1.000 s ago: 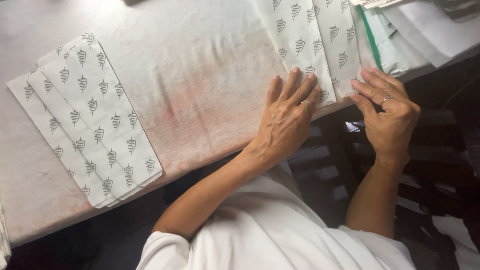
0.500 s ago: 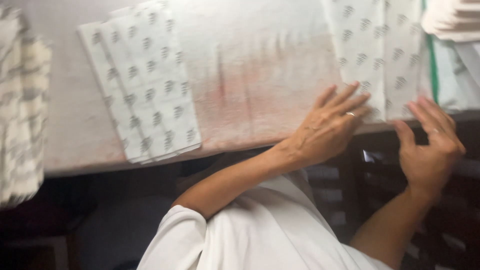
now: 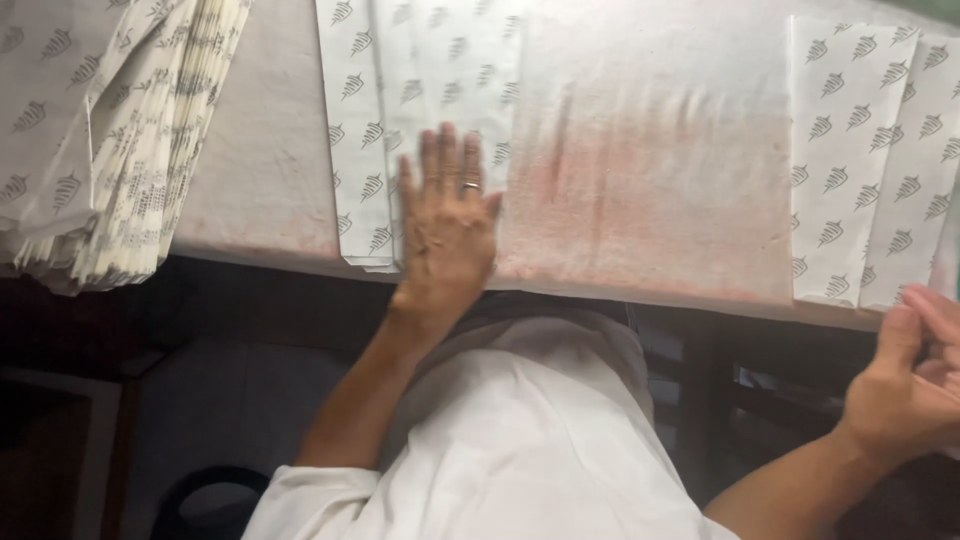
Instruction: Applying glue to paper wrappers and folding them into finished products in a batch process.
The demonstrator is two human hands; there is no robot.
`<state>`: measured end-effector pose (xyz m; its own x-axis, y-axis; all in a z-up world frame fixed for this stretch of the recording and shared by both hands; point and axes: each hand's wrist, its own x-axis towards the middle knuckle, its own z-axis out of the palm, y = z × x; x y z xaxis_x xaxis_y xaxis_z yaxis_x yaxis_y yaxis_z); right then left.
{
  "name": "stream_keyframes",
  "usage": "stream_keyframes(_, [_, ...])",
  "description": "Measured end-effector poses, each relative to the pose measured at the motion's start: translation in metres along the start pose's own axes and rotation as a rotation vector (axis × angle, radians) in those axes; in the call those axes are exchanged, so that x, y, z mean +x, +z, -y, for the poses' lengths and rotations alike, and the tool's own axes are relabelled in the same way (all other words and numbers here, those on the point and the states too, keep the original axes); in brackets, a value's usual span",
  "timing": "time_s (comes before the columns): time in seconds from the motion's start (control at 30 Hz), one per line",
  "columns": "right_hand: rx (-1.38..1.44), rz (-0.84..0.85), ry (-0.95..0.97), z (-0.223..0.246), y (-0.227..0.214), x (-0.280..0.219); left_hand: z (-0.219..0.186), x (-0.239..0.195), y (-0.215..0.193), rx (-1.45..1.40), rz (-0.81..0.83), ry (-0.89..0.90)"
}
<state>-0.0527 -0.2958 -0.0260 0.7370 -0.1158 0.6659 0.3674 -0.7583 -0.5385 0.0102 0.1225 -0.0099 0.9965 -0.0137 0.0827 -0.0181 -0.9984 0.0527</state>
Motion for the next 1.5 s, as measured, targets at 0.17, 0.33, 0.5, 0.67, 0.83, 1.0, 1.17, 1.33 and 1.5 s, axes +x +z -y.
stream_keyframes(0.17, [0.034,0.081,-0.068,0.089,0.042,0.02,-0.055,0.011,0.016,-0.212,0.043,0.093])
stream_keyframes(0.33, [0.172,0.331,-0.249,0.134,0.088,0.029,-0.088,0.011,0.029,-0.325,-0.112,0.164])
stream_keyframes(0.5, [0.273,0.361,-0.295,0.156,0.121,0.026,-0.064,0.002,0.004,-1.013,-0.423,0.353])
stream_keyframes(0.67, [0.355,0.385,-0.38,0.167,0.14,0.025,0.013,-0.024,-0.013,-0.816,-0.344,0.505])
stream_keyframes(0.83, [0.363,0.381,-0.46,0.17,0.155,0.022,0.024,-0.043,-0.009,-0.716,-0.283,0.569])
stream_keyframes(1.0, [0.354,0.394,-0.446,0.172,0.157,0.024,0.02,-0.039,-0.009,-0.772,-0.296,0.53])
stream_keyframes(1.17, [0.388,0.388,-0.407,0.17,0.158,0.023,0.017,-0.039,-0.015,-0.771,-0.295,0.485])
stream_keyframes(1.33, [0.392,0.388,-0.368,0.177,0.16,0.024,0.011,-0.036,-0.006,-0.843,-0.295,0.42])
stream_keyframes(1.5, [0.386,0.422,-0.308,0.178,0.161,0.026,0.001,-0.036,-0.003,-0.842,-0.312,0.363])
